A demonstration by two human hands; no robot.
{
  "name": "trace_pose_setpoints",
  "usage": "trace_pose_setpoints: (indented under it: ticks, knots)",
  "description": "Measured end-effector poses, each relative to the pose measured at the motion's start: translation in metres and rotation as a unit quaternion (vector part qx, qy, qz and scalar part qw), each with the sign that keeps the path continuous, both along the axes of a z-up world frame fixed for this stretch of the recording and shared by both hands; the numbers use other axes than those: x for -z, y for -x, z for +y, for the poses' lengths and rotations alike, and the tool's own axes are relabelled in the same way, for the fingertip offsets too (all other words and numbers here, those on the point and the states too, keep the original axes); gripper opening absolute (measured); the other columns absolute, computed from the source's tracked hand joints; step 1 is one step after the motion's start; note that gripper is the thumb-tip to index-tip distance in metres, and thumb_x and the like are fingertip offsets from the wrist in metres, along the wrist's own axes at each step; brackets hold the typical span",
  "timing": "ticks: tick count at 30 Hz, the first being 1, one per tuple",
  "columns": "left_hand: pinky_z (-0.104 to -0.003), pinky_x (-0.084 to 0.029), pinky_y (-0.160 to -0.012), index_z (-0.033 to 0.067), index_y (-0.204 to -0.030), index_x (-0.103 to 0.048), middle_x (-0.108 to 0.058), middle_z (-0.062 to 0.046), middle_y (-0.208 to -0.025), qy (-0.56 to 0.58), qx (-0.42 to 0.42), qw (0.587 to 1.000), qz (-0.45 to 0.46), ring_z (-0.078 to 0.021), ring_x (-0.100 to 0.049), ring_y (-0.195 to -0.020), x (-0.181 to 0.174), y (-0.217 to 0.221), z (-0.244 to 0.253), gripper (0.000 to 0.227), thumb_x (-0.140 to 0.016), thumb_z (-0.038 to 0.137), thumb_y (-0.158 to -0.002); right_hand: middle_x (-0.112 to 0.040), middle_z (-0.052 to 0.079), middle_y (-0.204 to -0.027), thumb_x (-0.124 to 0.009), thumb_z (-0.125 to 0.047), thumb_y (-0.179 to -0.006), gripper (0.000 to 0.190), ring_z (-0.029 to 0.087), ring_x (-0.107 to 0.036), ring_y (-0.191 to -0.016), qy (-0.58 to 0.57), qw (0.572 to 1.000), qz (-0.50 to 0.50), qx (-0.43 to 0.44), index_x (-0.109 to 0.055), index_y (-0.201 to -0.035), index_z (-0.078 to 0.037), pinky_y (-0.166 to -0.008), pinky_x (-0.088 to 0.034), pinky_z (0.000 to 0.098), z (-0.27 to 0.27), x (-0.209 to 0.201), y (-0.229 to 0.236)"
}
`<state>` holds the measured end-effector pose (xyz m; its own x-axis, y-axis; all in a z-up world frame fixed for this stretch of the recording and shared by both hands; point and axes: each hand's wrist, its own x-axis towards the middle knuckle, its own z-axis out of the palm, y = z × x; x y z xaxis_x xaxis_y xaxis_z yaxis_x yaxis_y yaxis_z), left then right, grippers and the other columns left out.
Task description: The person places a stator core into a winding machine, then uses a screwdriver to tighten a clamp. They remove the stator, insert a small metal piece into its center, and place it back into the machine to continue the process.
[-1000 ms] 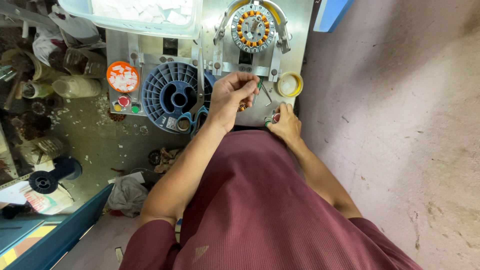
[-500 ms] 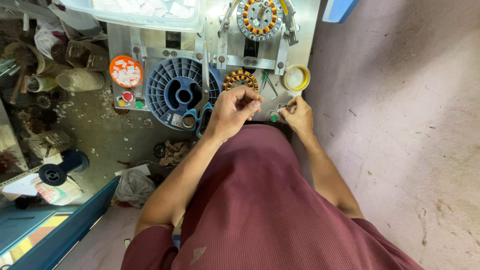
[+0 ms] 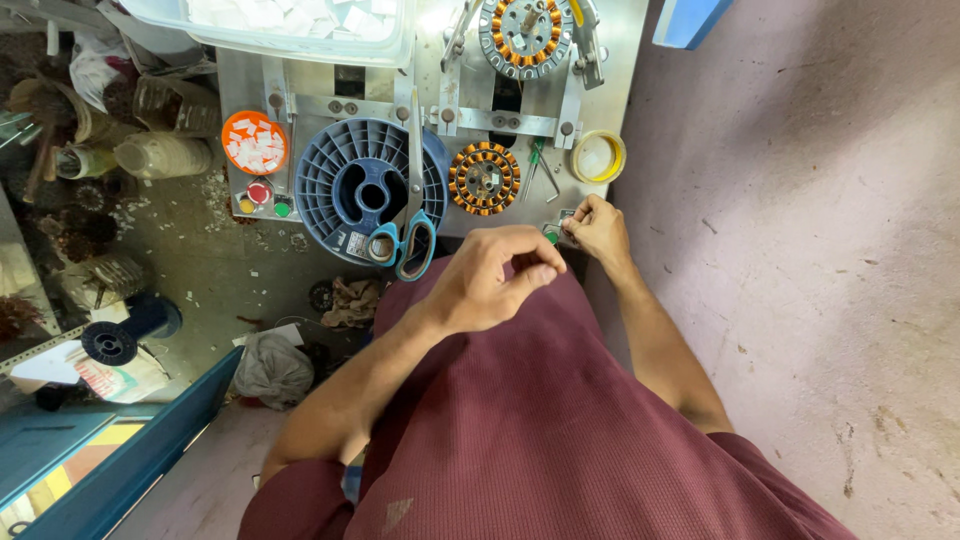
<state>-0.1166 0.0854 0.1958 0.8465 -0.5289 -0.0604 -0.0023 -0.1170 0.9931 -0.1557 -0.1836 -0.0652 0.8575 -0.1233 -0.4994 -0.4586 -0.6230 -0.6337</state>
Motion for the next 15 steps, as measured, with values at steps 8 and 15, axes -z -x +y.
trace_pose_setpoints:
  ticks: [8, 15]
  knots:
    - [-0.024, -0.053, -0.063, 0.0045, -0.096, -0.074, -0.076, -0.005, -0.085, -0.017, -0.097, 0.995, 0.036, -0.0119, -0.071, -0.072, 0.035, -0.023, -0.004, 0.006, -0.069, 0.004, -0.092, -0.071, 0.008, -0.066, -0.084, -0.019, -0.080, 0.025, 0.016, -0.068, -0.058, 0.025, 0.999, 0.033, -0.012, -0.064, -0.082, -0.003, -0.057, -0.053, 0.0345, 0.004, -0.013, -0.007]
    - [-0.035, -0.056, -0.068, 0.0032, -0.092, -0.071, -0.073, -0.009, -0.085, -0.115, -0.057, 0.991, 0.031, -0.0219, -0.072, -0.073, 0.046, -0.005, 0.001, 0.003, -0.070, 0.004, -0.089, -0.073, 0.012, -0.087, -0.066, -0.018, -0.098, 0.020, 0.019, -0.070, -0.072, -0.242, 0.964, 0.023, 0.112, -0.069, -0.107, -0.001, -0.066, -0.059, 0.0349, 0.048, -0.071, -0.049]
